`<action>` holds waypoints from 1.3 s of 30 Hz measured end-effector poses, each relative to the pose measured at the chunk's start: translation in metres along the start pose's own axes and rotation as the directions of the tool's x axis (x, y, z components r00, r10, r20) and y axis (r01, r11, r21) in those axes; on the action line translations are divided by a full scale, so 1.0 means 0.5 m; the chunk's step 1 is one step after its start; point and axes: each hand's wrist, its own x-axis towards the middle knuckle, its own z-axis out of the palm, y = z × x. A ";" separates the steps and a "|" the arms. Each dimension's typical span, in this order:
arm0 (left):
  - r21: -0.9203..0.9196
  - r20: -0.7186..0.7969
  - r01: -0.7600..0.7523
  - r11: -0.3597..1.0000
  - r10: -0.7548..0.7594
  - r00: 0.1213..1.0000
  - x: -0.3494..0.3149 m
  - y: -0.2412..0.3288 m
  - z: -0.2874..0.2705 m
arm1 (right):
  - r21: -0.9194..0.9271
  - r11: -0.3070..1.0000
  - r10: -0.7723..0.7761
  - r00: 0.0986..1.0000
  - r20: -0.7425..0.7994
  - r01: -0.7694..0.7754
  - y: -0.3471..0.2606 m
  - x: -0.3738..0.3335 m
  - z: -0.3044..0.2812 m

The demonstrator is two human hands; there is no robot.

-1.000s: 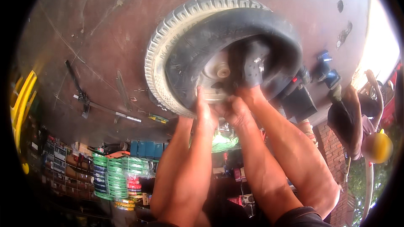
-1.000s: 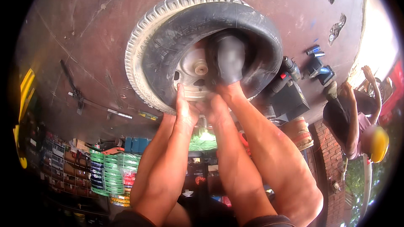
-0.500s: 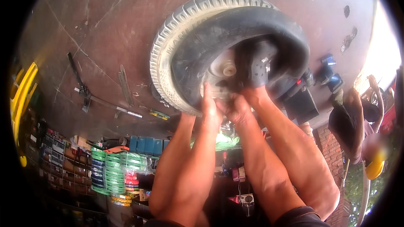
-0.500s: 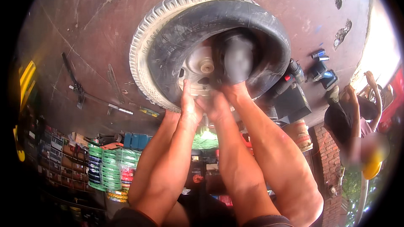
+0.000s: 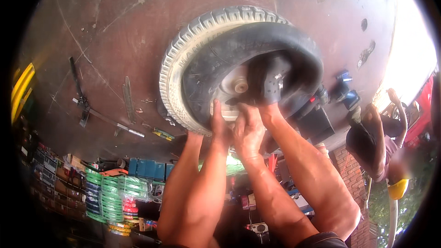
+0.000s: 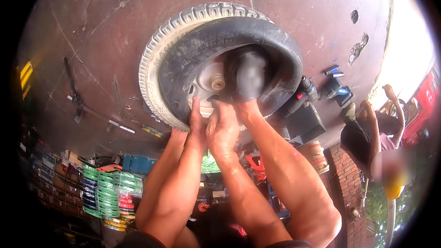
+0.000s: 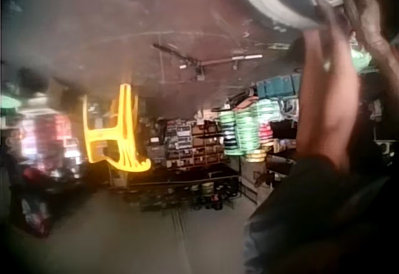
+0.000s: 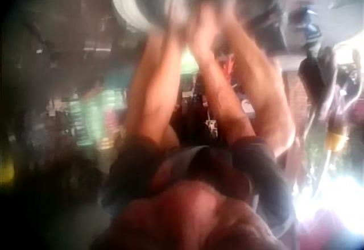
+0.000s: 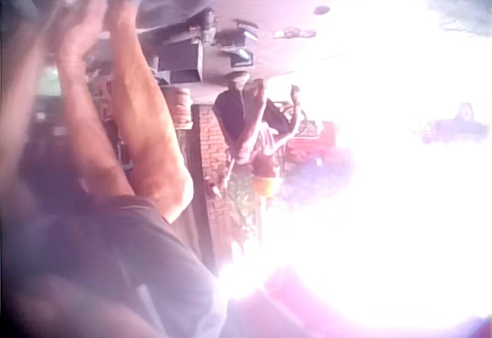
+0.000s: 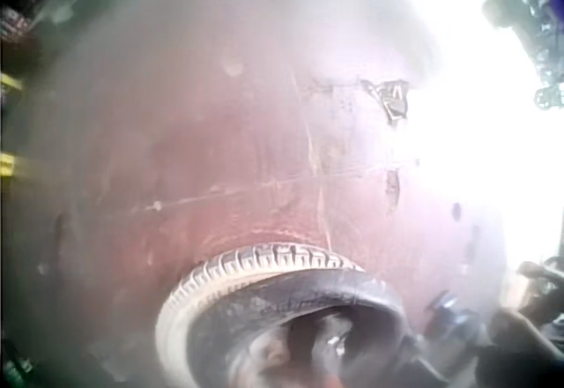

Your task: The person repairs an inner tube by unwrapping a patch, sticking and pressing it onto the tube, and then fitting the inner tube into a wheel tire.

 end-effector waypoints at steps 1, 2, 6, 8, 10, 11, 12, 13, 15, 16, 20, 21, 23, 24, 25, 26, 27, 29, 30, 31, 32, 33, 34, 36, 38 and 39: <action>0.038 0.012 0.038 0.999 -0.039 0.999 -0.026 0.005 -0.008 | 0.027 0.998 -0.057 0.979 -0.197 0.063 -0.031 0.004 -0.026; 0.027 0.015 0.042 0.999 -0.042 0.999 -0.023 -0.001 -0.017 | 0.051 0.990 -0.105 0.915 -0.389 0.135 -0.069 0.028 -0.053; 0.056 -0.227 0.264 0.963 -0.245 0.942 -0.019 -0.002 -0.045 | -0.517 0.812 -0.203 0.698 -0.686 -0.271 -0.096 0.176 -0.203; 0.100 -0.193 0.251 0.963 -0.229 0.954 -0.048 0.002 -0.059 | -0.466 0.870 0.033 0.963 -0.269 -0.160 -0.106 0.214 -0.252; 0.086 -0.121 0.248 0.965 -0.237 0.964 -0.059 -0.017 -0.085 | -0.486 0.874 -0.123 0.963 -0.241 -0.010 -0.109 0.227 -0.267; 0.086 -0.197 0.245 0.966 -0.225 0.954 -0.049 -0.024 -0.103 | -0.430 0.889 -0.169 0.986 0.017 0.160 -0.134 0.217 -0.268; 0.092 -0.288 0.233 0.968 -0.198 0.937 -0.042 -0.013 -0.132 | -0.308 0.900 -0.227 0.934 0.275 0.309 -0.161 0.201 -0.256; 0.112 -0.280 0.225 0.968 -0.187 0.942 -0.028 0.004 -0.140 | -0.233 0.784 -0.435 0.776 0.456 0.576 -0.184 0.170 -0.256; 0.093 -0.255 0.203 0.975 -0.173 0.951 -0.025 0.032 -0.150 | -0.060 0.500 -0.620 0.405 0.672 0.864 -0.198 0.075 -0.277; 0.068 -0.204 0.198 0.978 -0.181 0.962 -0.025 0.032 -0.134 | -0.021 0.376 -0.614 0.266 0.744 0.926 -0.192 0.047 -0.313; 0.018 -0.168 0.242 0.970 -0.236 0.957 -0.066 -0.035 -0.173 | -0.634 0.635 -0.518 0.852 0.075 0.441 -0.025 0.032 -0.387; 0.005 -0.183 0.224 0.974 -0.220 0.958 -0.046 -0.033 -0.170 | -0.460 0.879 -0.267 0.930 -0.252 0.127 0.001 0.019 -0.358; 0.018 -0.184 0.222 0.975 -0.215 0.959 -0.037 -0.020 -0.174 | -0.437 0.887 -0.234 0.960 -0.152 0.147 -0.043 -0.018 -0.329; 0.030 -0.193 0.205 0.978 -0.196 0.961 -0.028 -0.008 -0.180 | -0.390 0.860 -0.333 0.941 0.058 0.328 -0.123 -0.036 -0.310; 0.034 -0.203 0.219 0.975 -0.208 0.957 -0.027 -0.013 -0.193 | -0.372 0.851 -0.327 0.928 0.176 0.371 -0.152 -0.052 -0.301; 0.033 -0.200 0.209 0.977 -0.198 0.960 -0.027 -0.011 -0.198 | -0.347 0.842 -0.322 0.901 0.291 0.413 -0.175 -0.067 -0.291; 0.034 -0.197 0.198 0.980 -0.188 0.962 -0.035 -0.011 -0.209 | -0.357 0.808 -0.201 0.788 0.581 0.469 -0.159 -0.074 -0.237; 0.000 -0.164 0.190 0.982 -0.187 0.968 -0.007 -0.015 -0.256 | -0.436 0.580 0.017 0.525 0.851 0.688 -0.131 -0.087 -0.088; -0.047 -0.096 0.212 0.976 -0.216 0.972 0.004 -0.027 -0.247 | -0.511 0.327 0.144 0.492 0.859 0.795 -0.124 -0.099 -0.050; -0.005 -0.073 0.244 0.970 -0.244 0.967 -0.009 -0.016 -0.209 | -0.580 0.480 0.242 0.536 0.809 0.659 -0.095 -0.098 -0.030; 0.002 -0.076 0.245 0.969 -0.244 0.967 -0.019 -0.010 -0.202 | -0.599 0.633 0.328 0.531 0.781 0.490 -0.064 -0.114 0.000; -0.092 -0.042 0.223 0.970 -0.228 0.973 -0.026 -0.011 -0.186 | -0.605 0.630 0.332 0.535 0.777 0.488 -0.035 -0.131 0.015; -0.183 -0.008 0.204 0.962 -0.209 0.978 -0.029 -0.011 -0.169 | -0.608 0.547 0.254 0.578 0.776 0.576 -0.003 -0.150 0.026; -0.184 -0.021 0.193 0.964 -0.200 0.979 -0.023 0.000 -0.151 | -0.602 0.461 0.165 0.603 0.780 0.652 0.054 -0.146 0.048; -0.233 -0.002 0.085 0.969 -0.088 0.996 0.016 0.003 -0.146 | -0.559 0.418 0.054 0.595 0.802 0.716 0.079 -0.111 0.065; -0.208 -0.016 0.065 0.976 -0.069 0.997 0.031 0.008 -0.157 | -0.520 0.093 0.020 0.520 0.854 0.849 0.088 -0.107 0.090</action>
